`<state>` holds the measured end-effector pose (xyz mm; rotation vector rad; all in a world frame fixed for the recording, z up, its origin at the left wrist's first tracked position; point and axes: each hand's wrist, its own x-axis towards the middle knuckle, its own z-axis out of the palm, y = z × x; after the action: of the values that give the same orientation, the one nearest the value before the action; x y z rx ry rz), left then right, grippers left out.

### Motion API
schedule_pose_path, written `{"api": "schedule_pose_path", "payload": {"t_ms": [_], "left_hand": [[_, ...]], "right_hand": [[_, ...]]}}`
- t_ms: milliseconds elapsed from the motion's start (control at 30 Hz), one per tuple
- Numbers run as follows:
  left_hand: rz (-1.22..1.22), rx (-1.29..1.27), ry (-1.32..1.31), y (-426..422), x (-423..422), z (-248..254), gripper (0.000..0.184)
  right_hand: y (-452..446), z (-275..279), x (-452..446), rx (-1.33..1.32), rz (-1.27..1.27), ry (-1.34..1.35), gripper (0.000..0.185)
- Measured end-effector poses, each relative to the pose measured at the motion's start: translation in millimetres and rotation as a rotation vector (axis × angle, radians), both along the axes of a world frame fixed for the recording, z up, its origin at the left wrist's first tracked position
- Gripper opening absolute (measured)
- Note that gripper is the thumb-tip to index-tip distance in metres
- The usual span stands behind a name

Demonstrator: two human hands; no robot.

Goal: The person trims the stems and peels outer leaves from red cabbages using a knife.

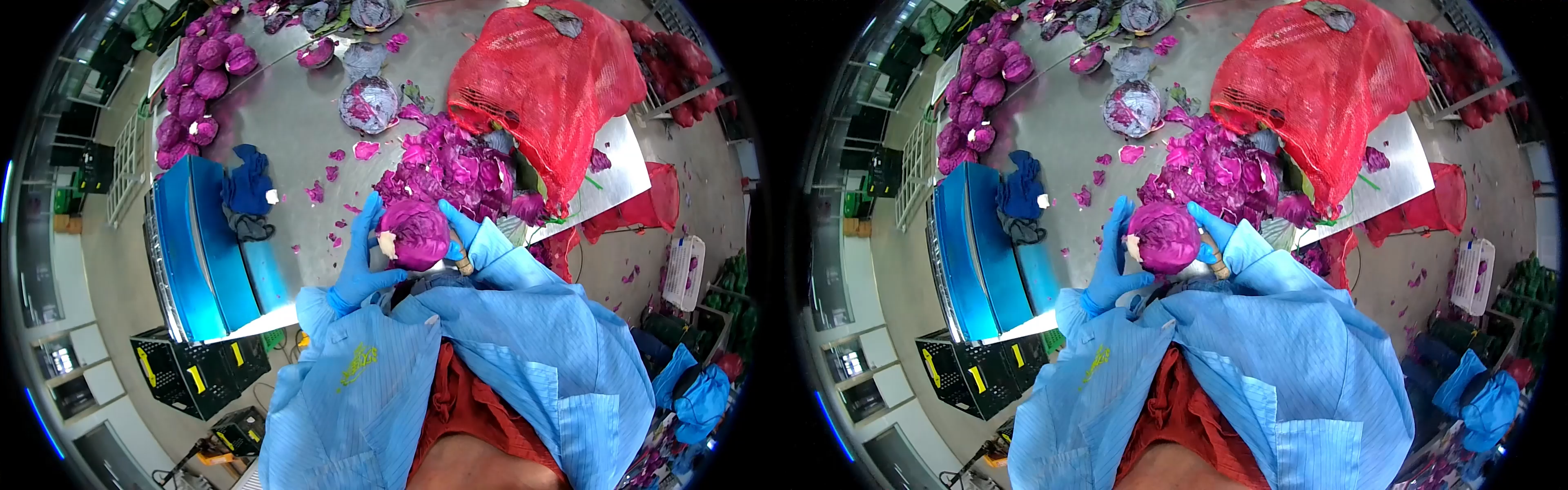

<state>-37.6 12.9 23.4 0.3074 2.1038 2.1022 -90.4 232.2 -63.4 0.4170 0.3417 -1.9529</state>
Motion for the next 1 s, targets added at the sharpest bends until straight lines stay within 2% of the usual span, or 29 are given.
{"api": "schedule_pose_path", "payload": {"t_ms": [67, 133, 167, 233, 300, 367, 433, 467, 600, 700, 833, 867, 1000], "left_hand": [[-0.093, -0.11, 0.08, -1.9, -6.9, 9.5, 0.113], [-0.237, -0.23, 0.135, -7.1, -16.6, 14.4, 0.12], [-0.238, -0.171, 0.116, -5.9, -16.4, 14.5, 0.119], [-0.239, -0.053, 0.081, -1.0, -16.9, 13.7, 0.119], [-0.215, -0.039, 0.072, -0.8, -13.1, 9.1, 0.114], [-0.16, -0.009, 0.06, 1.0, -9.3, 2.4, 0.109], [-0.067, 0.034, 0.038, 4.2, -2.3, -5.1, 0.103], [0.005, 0.046, 0.0, 5.4, 1.1, -12.3, 0.101], [0.285, 0.097, -0.167, 9.7, 10.2, -40.6, 0.092], [0.495, 0.02, -0.201, 7.3, 15.4, -83.0, 0.088], [0.651, -0.187, -0.222, 11.4, 15.7, -116.5, 0.092], [0.655, -0.252, -0.229, 12.1, 15.6, -125.7, 0.093], [0.643, -0.443, -0.194, 19.4, 14.9, -119.9, 0.096]], "right_hand": [[0.7, -9.8, -0.4, -0.011, 0.07, 0.127, 0.067], [-13.0, 38.1, 1.6, 0.136, 0.035, 0.09, 0.065], [-19.8, 62.0, 2.6, 0.21, 0.018, 0.072, 0.064], [-21.9, 49.5, -1.6, 0.137, 0.066, 0.093, 0.061], [-15.8, 51.1, 0.1, 0.219, 0.054, 0.44, 0.059], [-5.6, 42.7, -5.7, 0.231, 0.152, 0.533, 0.057], [-3.7, 53.0, -20.9, 0.164, 0.365, 0.362, 0.055], [-3.8, 60.4, -18.1, 0.424, 0.355, 0.243, 0.053], [-15.2, 22.0, -9.7, 0.674, -0.031, 0.465, 0.045], [-9.9, 9.5, -0.2, 0.796, -0.002, 0.739, 0.044], [-10.8, 6.6, 30.2, 0.733, 0.01, 1.02, 0.038], [-11.2, -7.7, 33.5, 0.874, -0.027, 1.442, 0.038], [-13.7, -5.9, 42.7, 1.01, 0.127, 1.516, 0.03]]}}
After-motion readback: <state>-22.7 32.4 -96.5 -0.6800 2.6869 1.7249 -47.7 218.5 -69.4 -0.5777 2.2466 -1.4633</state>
